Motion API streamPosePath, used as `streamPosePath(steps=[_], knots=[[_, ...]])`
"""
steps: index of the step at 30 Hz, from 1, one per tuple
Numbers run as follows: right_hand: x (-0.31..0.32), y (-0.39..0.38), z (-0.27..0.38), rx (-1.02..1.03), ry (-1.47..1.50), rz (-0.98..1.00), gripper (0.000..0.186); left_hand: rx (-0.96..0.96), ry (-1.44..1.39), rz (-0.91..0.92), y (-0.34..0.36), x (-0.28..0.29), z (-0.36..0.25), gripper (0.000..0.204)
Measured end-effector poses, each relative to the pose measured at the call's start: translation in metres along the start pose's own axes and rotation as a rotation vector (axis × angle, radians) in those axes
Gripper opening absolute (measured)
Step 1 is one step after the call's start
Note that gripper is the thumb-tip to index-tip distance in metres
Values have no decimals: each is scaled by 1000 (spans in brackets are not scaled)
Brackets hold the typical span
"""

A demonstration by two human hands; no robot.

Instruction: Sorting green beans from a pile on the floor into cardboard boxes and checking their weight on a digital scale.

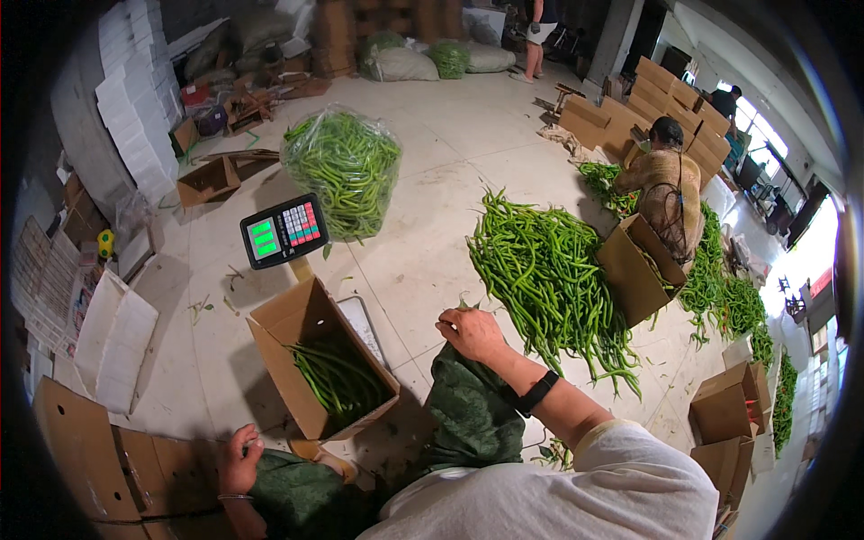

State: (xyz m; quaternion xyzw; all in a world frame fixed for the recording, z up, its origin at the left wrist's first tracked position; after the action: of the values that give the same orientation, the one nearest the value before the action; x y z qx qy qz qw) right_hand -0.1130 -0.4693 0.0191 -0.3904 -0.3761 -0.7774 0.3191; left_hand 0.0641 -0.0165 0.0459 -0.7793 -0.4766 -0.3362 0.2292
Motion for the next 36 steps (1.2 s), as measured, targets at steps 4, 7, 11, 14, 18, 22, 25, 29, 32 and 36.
streamPosePath(steps=[4, 7, 11, 14, 18, 22, 25, 29, 32, 36], knots=[[1, 1, 1, 5, -10, -9, 23, 45, 5, 3, 1, -1, 2, 38], [-1, 3, -1, 6, 18, 4, 25, 86, -59, -13, 3, -5, 12, 39], [-2, 5, -3, 48, 70, -67, 24, 122, -128, -12, 6, -3, 15, 40], [5, 5, 3, 50, -4, -42, 21, 73, -103, 23, 2, 6, 16, 40], [-1, 2, -3, 39, 27, -46, 20, 18, -145, 130, 3, 28, 9, 38], [6, -7, 2, 26, 57, -69, 21, 84, -245, -41, -6, 44, 31, 40], [5, -7, 4, 32, 51, -60, 19, -30, -91, -133, -2, 18, 58, 41], [-4, -5, 5, -15, 28, -9, 17, 122, -36, -130, -1, -1, 49, 39], [-3, 0, -6, -13, -15, -39, 13, 85, 144, -141, 14, -7, 47, 42], [8, 6, 7, 77, -4, -77, 20, 101, 137, -146, 9, 0, 32, 42]])
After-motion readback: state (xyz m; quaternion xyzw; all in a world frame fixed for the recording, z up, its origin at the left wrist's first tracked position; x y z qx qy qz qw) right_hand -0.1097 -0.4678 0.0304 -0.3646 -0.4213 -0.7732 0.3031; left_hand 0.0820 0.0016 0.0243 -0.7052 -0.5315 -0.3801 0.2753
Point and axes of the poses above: each hand's wrist, its own y-axis towards the middle knuckle, its own x-axis out of the back of the hand, z = x × y, the point moved 2 cm from there along y, towards the middle knuckle, and after that the axes turned 11 degrees about -z, right-handed, at the moved point
